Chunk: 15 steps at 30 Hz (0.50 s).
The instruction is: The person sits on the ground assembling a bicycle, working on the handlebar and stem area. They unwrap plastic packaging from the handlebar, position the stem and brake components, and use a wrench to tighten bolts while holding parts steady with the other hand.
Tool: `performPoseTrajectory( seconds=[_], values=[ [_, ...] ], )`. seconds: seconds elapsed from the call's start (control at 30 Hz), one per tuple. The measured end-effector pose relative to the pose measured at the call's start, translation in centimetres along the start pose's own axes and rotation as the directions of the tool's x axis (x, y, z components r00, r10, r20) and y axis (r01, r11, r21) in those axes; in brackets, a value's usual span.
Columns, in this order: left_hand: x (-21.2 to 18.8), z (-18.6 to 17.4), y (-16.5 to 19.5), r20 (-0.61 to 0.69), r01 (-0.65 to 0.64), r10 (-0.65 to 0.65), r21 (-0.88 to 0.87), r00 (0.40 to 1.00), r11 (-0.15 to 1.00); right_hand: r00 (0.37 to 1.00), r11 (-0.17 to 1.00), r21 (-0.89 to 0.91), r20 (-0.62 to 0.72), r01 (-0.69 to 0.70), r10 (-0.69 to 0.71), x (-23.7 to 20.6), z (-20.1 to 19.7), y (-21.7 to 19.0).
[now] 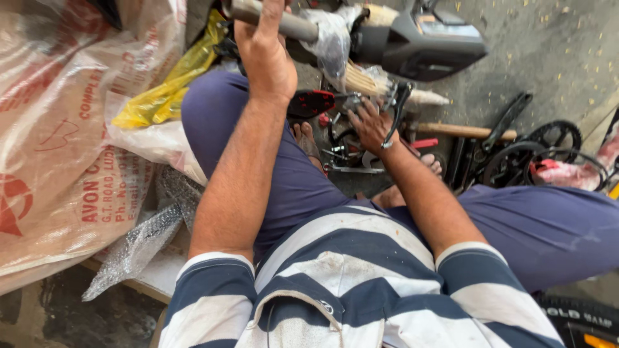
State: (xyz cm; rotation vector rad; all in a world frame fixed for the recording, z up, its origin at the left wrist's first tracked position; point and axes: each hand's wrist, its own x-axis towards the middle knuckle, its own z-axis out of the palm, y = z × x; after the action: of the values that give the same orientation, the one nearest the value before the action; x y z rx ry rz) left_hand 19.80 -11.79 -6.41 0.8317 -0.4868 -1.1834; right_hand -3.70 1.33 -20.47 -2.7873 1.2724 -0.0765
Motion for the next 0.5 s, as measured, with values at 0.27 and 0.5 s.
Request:
performPoseTrajectory(
  seconds=[0.27, 0.5],
  values=[
    [0.0, 1.8, 1.6, 0.098, -0.060, 0.059, 0.007, 0.993, 0.998, 0.959, 0.974, 0.212, 0.253, 0.074, -0.128, -1.5, -1.4, 0.9],
    [0.1, 1.0, 0.1, 0.065, -0.036, 0.037, -0.020, 0.997, 0.999, 0.967, 0.926, 0.357, 0.168, 0.121, -0.191, -4.7, -4.6, -2.5]
  ],
)
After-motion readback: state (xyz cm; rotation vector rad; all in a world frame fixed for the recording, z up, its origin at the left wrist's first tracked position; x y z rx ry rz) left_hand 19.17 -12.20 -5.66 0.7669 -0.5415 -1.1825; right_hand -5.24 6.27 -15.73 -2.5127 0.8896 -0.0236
